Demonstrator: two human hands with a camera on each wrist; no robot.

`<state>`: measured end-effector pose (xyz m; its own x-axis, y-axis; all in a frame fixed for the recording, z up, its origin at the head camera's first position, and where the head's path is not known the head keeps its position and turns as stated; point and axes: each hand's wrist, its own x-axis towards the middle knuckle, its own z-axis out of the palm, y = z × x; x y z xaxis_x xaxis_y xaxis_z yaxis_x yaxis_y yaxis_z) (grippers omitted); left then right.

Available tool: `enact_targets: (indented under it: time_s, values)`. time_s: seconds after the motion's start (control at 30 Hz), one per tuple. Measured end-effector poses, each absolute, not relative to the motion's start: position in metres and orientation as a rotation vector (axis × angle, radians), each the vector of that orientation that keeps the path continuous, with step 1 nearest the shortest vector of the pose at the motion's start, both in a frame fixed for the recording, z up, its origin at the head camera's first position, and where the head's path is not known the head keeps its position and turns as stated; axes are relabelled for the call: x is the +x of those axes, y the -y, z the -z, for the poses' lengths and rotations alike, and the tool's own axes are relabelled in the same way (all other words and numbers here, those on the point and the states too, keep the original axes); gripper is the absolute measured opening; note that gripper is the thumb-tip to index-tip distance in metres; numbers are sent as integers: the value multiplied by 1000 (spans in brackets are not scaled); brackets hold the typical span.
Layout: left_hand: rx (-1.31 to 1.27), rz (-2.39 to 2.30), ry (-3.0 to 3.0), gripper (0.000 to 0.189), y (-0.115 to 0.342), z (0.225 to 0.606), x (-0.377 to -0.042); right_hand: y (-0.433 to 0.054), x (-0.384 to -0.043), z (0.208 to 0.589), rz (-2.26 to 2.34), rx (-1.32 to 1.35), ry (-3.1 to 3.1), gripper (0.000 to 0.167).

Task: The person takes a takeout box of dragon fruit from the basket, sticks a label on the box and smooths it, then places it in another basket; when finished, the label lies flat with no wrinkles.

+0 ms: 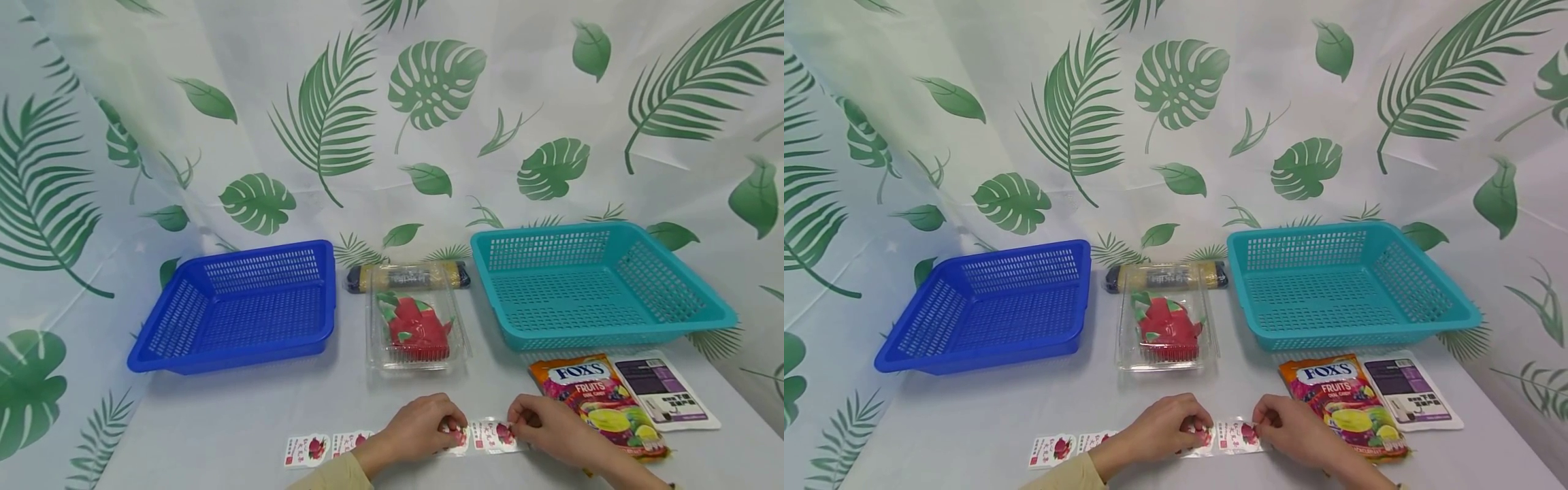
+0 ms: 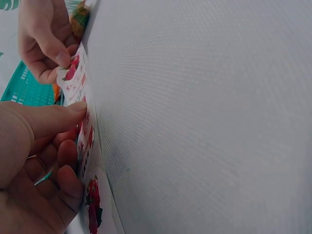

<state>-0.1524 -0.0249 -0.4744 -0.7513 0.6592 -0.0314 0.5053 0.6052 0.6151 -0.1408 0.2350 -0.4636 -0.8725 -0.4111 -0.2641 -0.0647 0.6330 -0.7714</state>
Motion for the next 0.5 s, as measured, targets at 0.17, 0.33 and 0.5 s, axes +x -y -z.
enact_targets:
  time_s: [0.17,0.33,0.5]
  values:
    - [956,-864,-2578,12,25,474,-153,-233,-142,463,1146,-290,-2413,16]
    - [960,-856,-2576,12,25,474,-153,-232,-142,465,1203,-330,-2390,20]
    - [946,-857,-2573,12,25,473,-152,-232,-141,467,1179,-454,-2405,12]
